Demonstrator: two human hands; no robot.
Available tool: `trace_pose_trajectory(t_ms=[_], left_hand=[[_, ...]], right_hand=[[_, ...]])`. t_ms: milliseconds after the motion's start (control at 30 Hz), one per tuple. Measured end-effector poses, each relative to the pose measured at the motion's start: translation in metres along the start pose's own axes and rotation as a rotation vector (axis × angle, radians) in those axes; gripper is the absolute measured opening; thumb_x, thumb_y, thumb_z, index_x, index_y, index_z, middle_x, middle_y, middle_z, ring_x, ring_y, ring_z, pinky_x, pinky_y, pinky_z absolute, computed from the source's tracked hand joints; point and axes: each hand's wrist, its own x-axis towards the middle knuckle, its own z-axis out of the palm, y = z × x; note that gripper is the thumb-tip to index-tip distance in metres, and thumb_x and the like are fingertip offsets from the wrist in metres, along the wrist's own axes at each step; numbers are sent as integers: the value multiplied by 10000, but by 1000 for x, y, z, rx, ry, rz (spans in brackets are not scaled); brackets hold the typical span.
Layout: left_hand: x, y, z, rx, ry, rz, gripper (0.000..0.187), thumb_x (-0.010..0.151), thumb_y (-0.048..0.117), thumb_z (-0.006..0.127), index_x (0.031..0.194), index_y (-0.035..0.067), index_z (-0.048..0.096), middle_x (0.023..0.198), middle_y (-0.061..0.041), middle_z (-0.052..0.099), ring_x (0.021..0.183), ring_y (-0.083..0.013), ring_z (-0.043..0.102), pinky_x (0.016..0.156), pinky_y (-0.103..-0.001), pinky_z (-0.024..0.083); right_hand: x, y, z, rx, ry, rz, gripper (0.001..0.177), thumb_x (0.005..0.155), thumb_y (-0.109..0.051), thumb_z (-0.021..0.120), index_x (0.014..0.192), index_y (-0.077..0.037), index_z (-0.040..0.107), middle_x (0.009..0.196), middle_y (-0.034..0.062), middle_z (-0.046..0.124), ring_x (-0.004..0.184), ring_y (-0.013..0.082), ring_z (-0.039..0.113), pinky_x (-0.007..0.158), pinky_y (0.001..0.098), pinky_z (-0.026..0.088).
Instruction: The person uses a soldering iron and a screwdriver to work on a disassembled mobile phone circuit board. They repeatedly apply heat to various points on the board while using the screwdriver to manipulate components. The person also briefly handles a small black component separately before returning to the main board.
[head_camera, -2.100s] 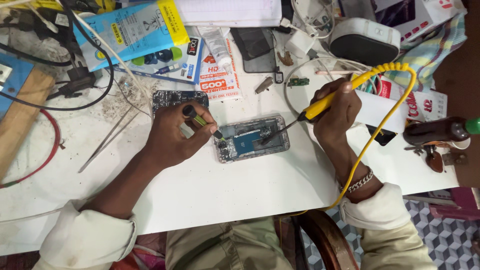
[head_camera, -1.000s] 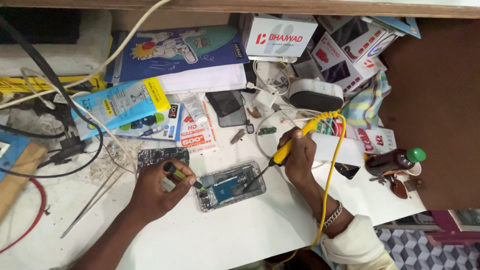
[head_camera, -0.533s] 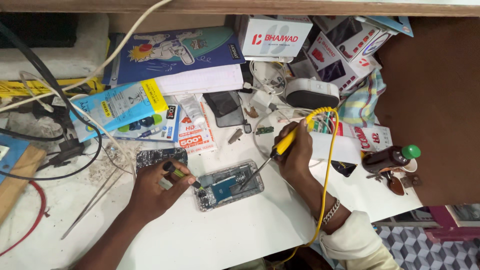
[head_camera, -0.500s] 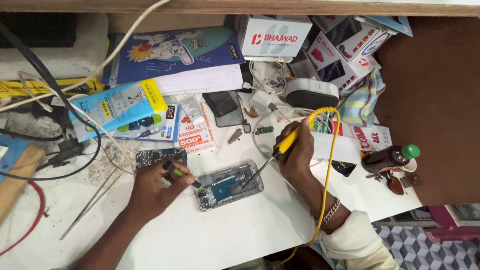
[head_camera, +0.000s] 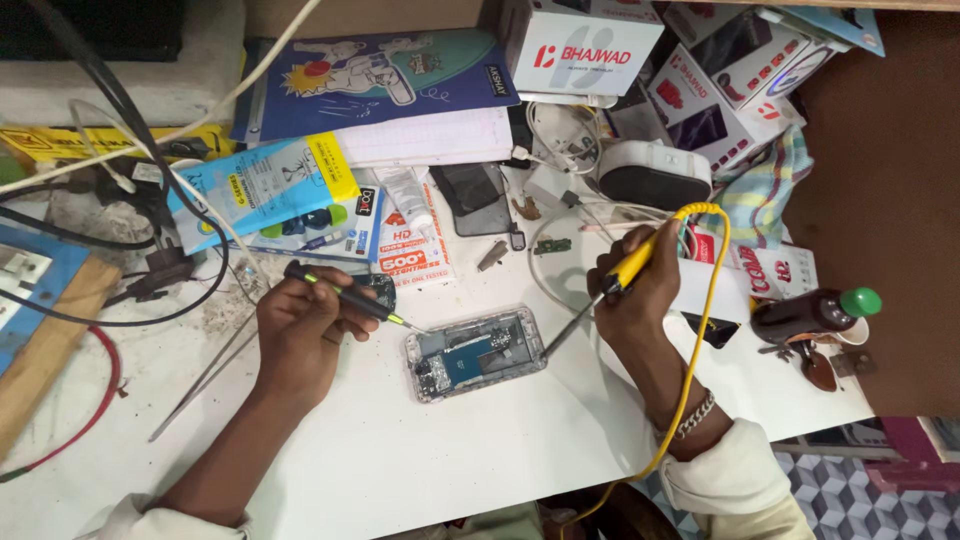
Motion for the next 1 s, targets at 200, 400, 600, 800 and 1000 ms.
trace_pose_trajectory(t_ms=[200,400,600,800,1000], left_hand=[[1,3,1,-1,4,67,194,1059,149,630,1155,-20,640,1026,-216,754,714,-228,729,652,-339,578],[1,8,12,241,165,121,309,1019,121,635,1293,-12,589,1062,-168,760,776,-174,730,652,-283,583],[4,14,15,209,154,189,539,1008,112,665,1469,77,388,1083,-184,750,740,-176,737,634,-258,587],[-2,17,19,303,34,209,425,1060,148,664,1390,80,405,1039,-194,756,775,-173,736,656,-252,564],[-6,15,17,380,-47,198,295,1118,259,580,1302,39,512,912,-162,766,778,-149,731,690,-237,556]], right_hand=[[-6,0,-1,-24,13,21,561,1046,-625,436,743,-153,460,542,-34,302,392,126,257,385,311,210],[0,1,-4,10,46,11,545,1046,-635,429,810,-151,511,578,-14,372,421,136,319,407,306,274],[6,3,-18,-26,5,-72,528,1051,-620,452,851,-136,521,598,4,402,419,157,372,403,323,313],[7,5,-17,-101,5,-253,460,1085,-565,478,967,-121,473,775,33,496,516,180,451,423,336,346],[2,12,-13,-207,-3,-319,477,1074,-570,462,1019,-96,458,821,65,532,555,196,515,403,352,401]])
